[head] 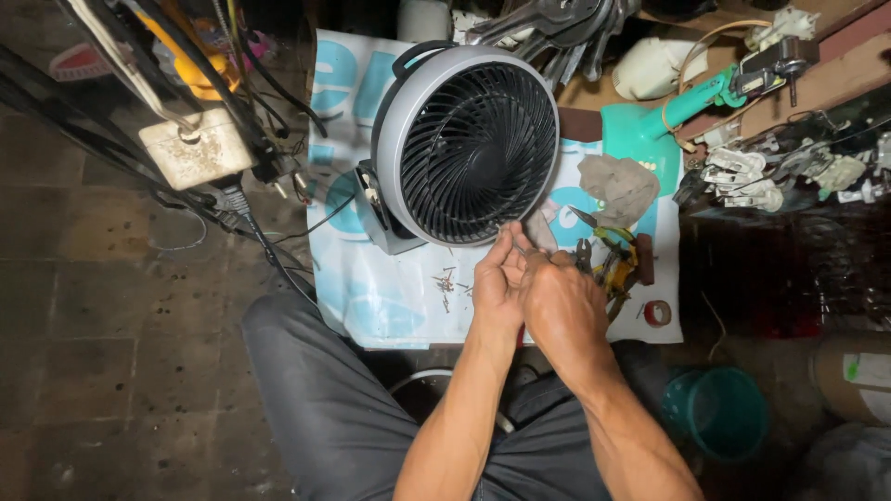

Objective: The person assembles a small electric fan by hand, starting with the internal fan blade and motor assembly. They then attach the front protective grill and secure it using a screwdriver to tighten screws around the perimeter.

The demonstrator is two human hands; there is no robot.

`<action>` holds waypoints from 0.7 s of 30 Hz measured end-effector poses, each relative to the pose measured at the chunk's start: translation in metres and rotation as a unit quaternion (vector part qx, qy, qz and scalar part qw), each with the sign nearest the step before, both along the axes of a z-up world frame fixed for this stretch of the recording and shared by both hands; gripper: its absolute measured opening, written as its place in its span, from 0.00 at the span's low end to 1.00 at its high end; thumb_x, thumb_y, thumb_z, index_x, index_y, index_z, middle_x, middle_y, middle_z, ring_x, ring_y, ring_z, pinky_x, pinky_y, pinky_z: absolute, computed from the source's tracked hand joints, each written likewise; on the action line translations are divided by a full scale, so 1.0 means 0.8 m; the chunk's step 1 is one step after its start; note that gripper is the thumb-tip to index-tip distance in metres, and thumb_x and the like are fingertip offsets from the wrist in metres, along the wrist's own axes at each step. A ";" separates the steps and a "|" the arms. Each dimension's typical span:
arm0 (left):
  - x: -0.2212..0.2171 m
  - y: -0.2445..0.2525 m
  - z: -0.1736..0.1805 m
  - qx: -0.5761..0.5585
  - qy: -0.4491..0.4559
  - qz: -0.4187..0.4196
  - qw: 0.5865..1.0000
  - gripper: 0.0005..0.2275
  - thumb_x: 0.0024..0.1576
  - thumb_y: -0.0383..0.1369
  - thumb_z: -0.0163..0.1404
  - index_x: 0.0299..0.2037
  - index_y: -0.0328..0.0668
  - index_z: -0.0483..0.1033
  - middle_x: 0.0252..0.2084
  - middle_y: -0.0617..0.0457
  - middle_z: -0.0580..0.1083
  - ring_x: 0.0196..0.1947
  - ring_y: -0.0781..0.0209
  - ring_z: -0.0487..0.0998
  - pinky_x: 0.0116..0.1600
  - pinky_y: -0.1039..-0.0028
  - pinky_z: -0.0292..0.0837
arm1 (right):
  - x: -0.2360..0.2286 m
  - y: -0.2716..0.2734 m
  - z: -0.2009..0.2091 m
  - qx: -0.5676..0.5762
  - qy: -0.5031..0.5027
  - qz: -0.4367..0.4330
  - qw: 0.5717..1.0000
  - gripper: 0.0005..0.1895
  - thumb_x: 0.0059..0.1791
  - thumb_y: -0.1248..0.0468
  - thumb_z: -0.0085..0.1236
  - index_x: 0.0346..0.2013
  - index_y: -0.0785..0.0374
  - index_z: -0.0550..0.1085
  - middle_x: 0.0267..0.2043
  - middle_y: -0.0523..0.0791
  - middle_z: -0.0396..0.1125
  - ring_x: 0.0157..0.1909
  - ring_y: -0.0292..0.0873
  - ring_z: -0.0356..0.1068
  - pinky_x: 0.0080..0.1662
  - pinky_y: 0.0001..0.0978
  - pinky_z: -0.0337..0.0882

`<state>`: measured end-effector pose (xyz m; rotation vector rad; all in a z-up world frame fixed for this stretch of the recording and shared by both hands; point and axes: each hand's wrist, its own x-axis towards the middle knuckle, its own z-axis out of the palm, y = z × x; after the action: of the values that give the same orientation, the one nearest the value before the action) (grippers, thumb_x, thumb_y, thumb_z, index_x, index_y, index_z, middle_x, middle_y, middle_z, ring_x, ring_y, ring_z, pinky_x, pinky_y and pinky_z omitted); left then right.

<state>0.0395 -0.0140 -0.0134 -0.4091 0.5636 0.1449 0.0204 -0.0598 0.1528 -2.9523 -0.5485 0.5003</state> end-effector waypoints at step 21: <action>0.004 -0.001 0.005 -0.022 0.028 0.007 0.999 0.12 0.55 0.25 0.60 0.48 0.38 0.79 0.50 0.45 0.79 0.45 0.62 0.83 0.54 0.78 0.79 | 0.011 0.015 0.006 -0.039 -0.001 0.033 0.999 0.15 0.51 0.60 0.46 0.46 0.61 0.76 0.38 0.54 0.69 0.35 0.64 0.75 0.38 0.62 0.75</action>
<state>0.0425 -0.0146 -0.0097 -0.4534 0.6199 0.1588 0.0292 -0.0475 0.1579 -3.0156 -0.6431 0.5383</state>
